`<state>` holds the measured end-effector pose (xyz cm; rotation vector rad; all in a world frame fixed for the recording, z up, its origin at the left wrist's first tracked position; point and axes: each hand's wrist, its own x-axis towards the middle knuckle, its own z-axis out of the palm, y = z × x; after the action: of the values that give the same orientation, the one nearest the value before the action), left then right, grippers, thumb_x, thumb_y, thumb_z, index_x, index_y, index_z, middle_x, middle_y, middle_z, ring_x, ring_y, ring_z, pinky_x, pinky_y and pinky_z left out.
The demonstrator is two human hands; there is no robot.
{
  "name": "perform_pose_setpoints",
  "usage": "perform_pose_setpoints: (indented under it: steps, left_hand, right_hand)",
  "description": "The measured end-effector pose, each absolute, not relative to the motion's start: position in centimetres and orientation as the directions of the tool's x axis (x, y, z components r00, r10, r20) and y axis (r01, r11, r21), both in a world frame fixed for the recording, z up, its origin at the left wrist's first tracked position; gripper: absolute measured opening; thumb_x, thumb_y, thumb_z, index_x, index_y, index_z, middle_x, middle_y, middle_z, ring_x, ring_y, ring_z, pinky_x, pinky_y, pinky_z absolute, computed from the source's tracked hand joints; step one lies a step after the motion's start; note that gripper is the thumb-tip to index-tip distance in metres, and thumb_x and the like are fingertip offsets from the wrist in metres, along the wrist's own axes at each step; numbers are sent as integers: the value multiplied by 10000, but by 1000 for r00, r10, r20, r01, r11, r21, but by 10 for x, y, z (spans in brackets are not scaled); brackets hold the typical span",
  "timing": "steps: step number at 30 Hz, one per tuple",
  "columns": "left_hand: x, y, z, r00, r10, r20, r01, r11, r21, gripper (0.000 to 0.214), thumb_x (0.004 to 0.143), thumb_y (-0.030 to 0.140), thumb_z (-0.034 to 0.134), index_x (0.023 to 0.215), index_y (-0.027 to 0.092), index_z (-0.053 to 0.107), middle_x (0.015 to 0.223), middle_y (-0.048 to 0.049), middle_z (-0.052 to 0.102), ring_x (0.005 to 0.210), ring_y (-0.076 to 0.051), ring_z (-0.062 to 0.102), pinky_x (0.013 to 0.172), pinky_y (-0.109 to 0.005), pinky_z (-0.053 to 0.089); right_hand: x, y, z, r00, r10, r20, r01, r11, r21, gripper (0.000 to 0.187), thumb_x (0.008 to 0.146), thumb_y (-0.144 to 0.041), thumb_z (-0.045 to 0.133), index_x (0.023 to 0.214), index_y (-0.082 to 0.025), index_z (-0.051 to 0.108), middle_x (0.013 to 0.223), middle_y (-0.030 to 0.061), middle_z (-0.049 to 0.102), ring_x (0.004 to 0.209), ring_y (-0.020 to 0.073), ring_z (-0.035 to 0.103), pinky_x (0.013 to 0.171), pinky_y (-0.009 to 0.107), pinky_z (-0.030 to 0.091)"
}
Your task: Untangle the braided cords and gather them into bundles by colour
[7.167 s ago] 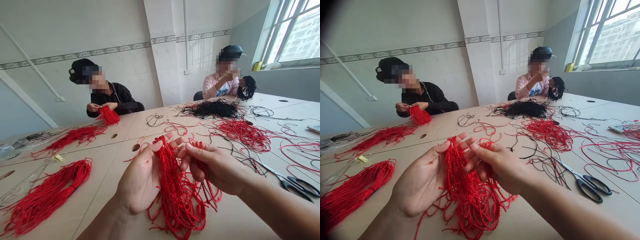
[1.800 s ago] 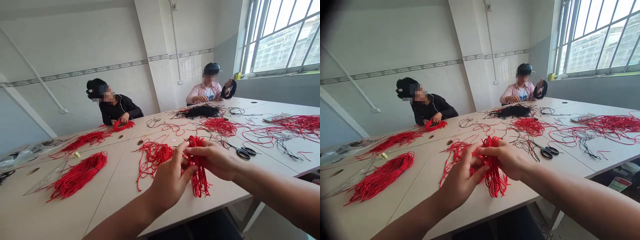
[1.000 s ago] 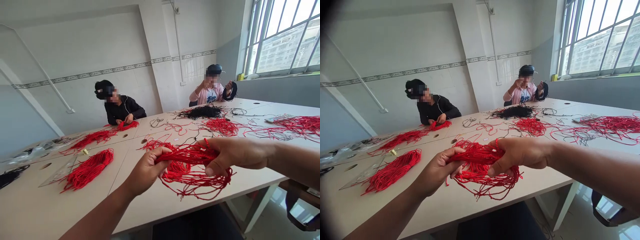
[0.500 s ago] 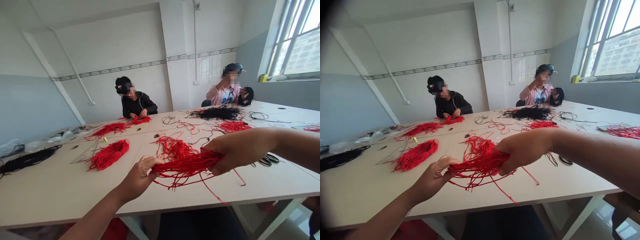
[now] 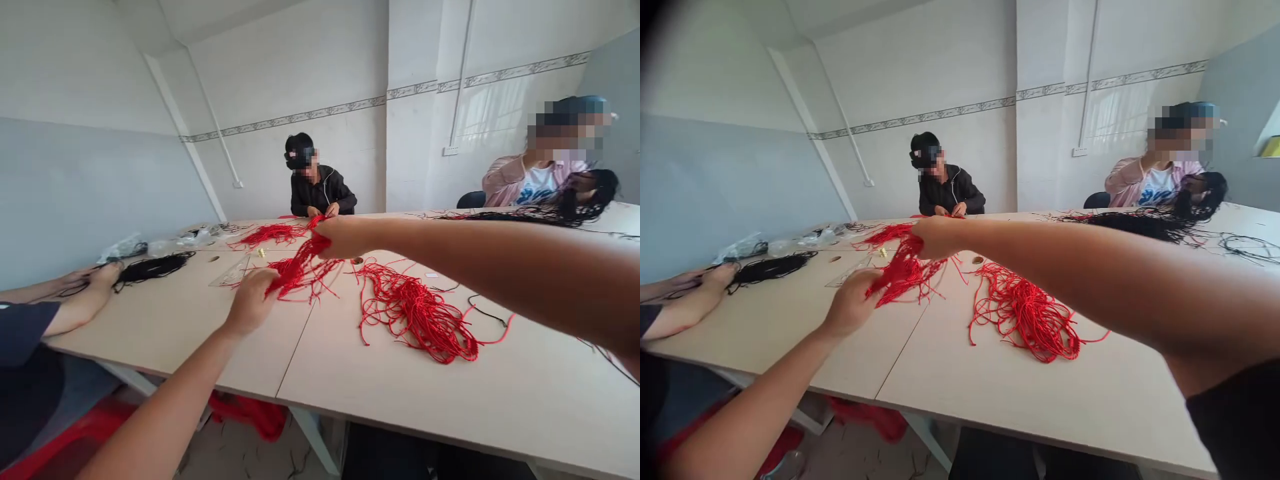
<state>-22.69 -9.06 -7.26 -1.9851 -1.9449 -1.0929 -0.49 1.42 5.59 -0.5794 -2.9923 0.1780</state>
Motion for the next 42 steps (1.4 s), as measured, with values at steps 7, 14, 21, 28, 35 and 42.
perform_pose_setpoints:
  steps: [7,14,21,28,35,42]
  left_hand:
    - [-270,-128,-122,18,891,453,965,-134,226,420,616,95,481,973,204,673,1053,-90,732,1023,-282,659,932,-431,518]
    - [-236,-145,-136,116,904,411,972,-188,140,491,835,127,406,1317,167,493,1369,-139,573,1313,-254,494,1077,-432,437]
    - [-173,-98,-141,329,876,353,939,-344,-22,417,928,441,497,1269,215,583,1217,-88,687,1170,-270,602,1004,-429,489]
    - [-168,-91,-163,351,806,477,935,-330,-130,396,959,400,439,1244,152,557,1132,-142,696,1053,-288,656,921,-437,521]
    - [-165,-86,-159,353,808,472,936,-299,-188,382,959,413,423,1222,165,548,1112,-122,709,1023,-268,678,879,-394,543]
    - [-165,-84,-155,357,838,412,932,-294,-211,364,957,395,402,1172,164,583,1110,-121,718,1035,-265,675,907,-397,535]
  right_hand:
    - [-32,-2,-75,-987,161,4,161,986,-43,222,869,-169,629,1091,-156,641,1083,116,703,1049,265,618,925,404,423]
    - [7,-11,-145,-993,54,106,44,995,-94,556,981,-364,494,1456,-94,394,1520,192,381,1424,321,313,1138,528,286]
    - [81,-27,-148,-924,-157,348,-140,988,72,423,1030,-386,375,1345,-142,516,1435,144,513,1348,292,440,1095,499,357]
    - [138,-27,-175,-811,-146,567,-204,978,-41,343,997,-368,451,1129,-98,617,1162,98,692,1144,209,585,960,303,463]
    - [133,-21,-173,-828,-145,542,-205,977,-51,350,985,-400,480,1141,-116,612,1087,74,706,1034,181,630,811,279,498]
    - [137,-25,-167,-822,-141,552,-178,984,-15,371,1002,-434,433,1132,-138,614,1044,72,711,983,176,632,758,276,482]
